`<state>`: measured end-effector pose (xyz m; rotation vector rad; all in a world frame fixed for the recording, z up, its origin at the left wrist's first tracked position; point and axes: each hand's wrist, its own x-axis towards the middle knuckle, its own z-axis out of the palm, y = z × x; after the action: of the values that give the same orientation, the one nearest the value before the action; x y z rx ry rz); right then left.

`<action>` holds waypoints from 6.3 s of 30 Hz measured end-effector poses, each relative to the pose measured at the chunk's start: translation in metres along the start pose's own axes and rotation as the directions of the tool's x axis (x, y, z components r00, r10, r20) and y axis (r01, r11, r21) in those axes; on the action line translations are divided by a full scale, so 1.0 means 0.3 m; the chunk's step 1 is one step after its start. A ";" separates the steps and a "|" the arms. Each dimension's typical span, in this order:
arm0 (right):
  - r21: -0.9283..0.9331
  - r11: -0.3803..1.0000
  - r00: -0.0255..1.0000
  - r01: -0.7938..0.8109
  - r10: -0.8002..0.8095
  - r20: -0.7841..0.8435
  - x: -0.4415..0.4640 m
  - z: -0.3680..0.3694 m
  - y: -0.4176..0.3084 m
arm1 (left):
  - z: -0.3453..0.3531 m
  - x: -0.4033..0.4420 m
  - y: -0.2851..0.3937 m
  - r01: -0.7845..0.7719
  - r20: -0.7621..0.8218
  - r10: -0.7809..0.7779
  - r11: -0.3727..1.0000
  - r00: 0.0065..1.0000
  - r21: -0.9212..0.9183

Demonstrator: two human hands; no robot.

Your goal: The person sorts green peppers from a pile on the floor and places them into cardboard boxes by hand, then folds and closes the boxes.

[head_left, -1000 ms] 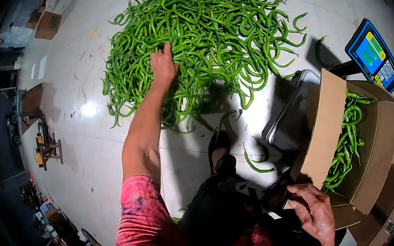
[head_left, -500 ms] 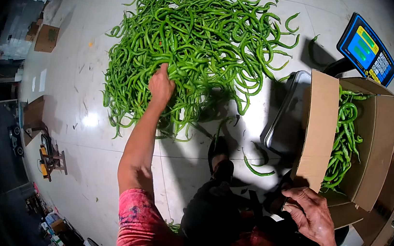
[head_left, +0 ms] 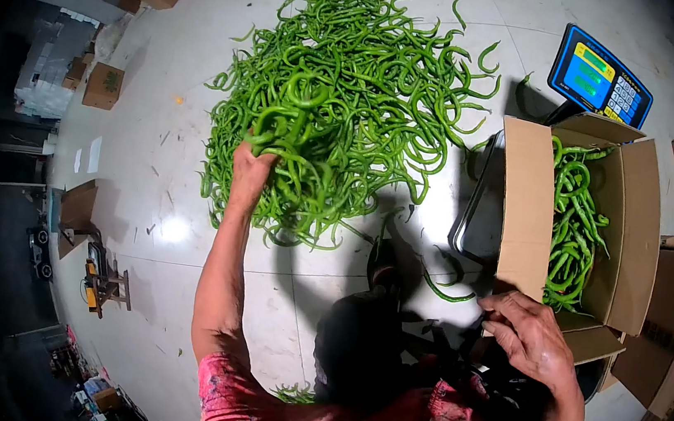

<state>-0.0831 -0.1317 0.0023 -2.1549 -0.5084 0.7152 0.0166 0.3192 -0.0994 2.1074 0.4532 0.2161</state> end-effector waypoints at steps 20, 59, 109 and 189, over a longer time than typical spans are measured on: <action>0.070 0.968 0.964 0.242 -0.232 -0.128 -0.063 0.004 0.050 | -0.033 -0.180 0.310 0.361 0.470 0.149 0.457 0.870 -0.813; 0.749 0.581 0.835 0.318 0.202 -0.511 -0.167 -0.238 0.135 | 0.525 -0.619 0.809 0.583 0.898 0.176 0.707 0.404 -0.401; 0.633 0.769 0.759 -0.091 0.465 -0.456 -0.239 -0.297 0.364 | 0.781 -0.539 0.715 0.468 0.659 0.149 0.591 0.737 -0.658; 0.902 0.314 0.896 0.295 0.238 -0.376 -0.152 -0.089 0.193 | 0.690 -0.648 0.781 0.539 0.870 0.284 0.695 0.402 -0.476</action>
<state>-0.0940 -0.2075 -0.0146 -1.0298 0.1758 0.2857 -0.0393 -0.0341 -0.0118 1.0655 -0.1626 -0.7937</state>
